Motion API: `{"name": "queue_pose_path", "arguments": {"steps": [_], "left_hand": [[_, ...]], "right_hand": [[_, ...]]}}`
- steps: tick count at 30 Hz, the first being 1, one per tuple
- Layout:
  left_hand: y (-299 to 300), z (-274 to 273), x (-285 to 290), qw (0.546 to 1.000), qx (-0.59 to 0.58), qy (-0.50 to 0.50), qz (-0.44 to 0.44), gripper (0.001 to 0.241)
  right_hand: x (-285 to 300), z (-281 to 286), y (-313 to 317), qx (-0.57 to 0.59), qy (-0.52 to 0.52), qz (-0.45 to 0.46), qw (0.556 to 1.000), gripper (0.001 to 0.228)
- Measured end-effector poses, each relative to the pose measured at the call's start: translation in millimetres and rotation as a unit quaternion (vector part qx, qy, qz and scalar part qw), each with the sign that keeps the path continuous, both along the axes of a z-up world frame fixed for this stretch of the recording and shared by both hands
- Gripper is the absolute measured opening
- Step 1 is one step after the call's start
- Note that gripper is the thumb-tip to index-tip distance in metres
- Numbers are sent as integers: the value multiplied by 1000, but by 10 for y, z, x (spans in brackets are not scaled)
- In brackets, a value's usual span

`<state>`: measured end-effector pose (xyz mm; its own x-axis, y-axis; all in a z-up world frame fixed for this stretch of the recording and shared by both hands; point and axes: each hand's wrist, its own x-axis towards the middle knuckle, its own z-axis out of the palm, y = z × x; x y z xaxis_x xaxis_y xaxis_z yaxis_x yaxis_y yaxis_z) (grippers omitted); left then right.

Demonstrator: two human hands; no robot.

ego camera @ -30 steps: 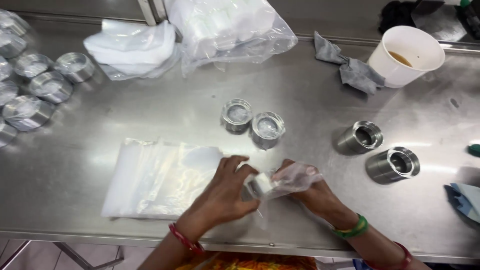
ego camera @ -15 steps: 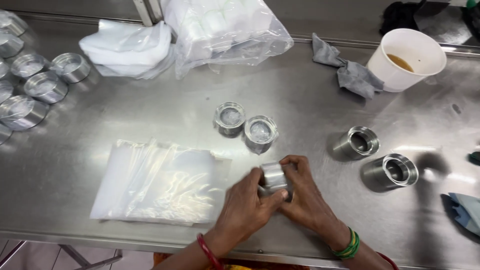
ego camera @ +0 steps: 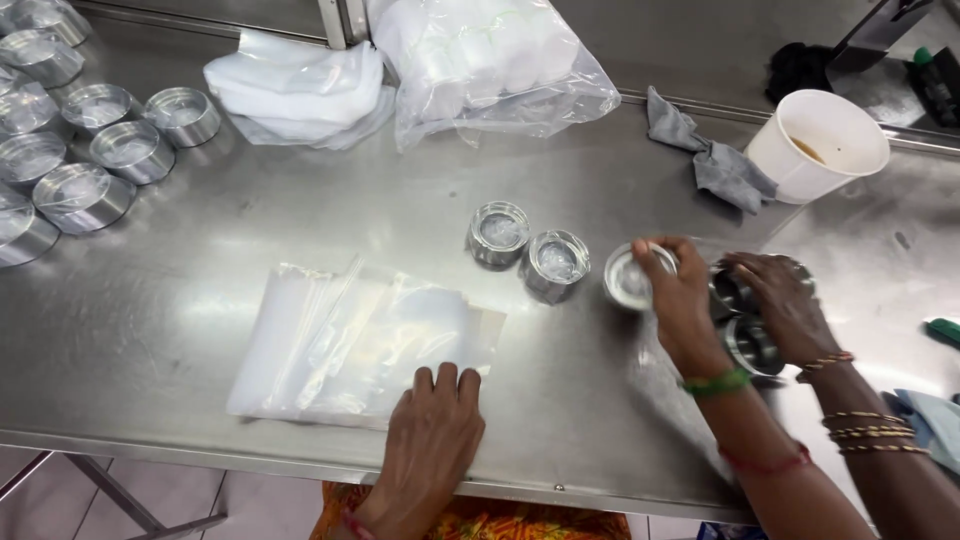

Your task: The person places circular metal rings into individual plastic bags, one at a time, and then arranges the bagged rings into groups on a metal workbench.

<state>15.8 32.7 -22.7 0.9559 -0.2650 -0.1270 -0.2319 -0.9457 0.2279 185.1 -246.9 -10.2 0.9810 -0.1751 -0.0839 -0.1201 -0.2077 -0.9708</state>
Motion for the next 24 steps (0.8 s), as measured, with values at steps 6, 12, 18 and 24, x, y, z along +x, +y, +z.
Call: {"name": "queue_pose_path", "arguments": {"steps": [6,12,18,24], "left_hand": [[-269,-193,119,996,-79,-25,-30,29],[-339,134,189,976,-214,41,-3,5],[-462,176,382,942,-288,144,93,15],[-543,120,533,918,-338,142,151,19]], "right_hand": [[420,-52,238,-43,-44,93,994,50],[369,69,-1,-493,-194,140,836,63],[-95,487,-126,-598,23,177,781,83],[-448,148,75,-547,-44,256,796,104]]}}
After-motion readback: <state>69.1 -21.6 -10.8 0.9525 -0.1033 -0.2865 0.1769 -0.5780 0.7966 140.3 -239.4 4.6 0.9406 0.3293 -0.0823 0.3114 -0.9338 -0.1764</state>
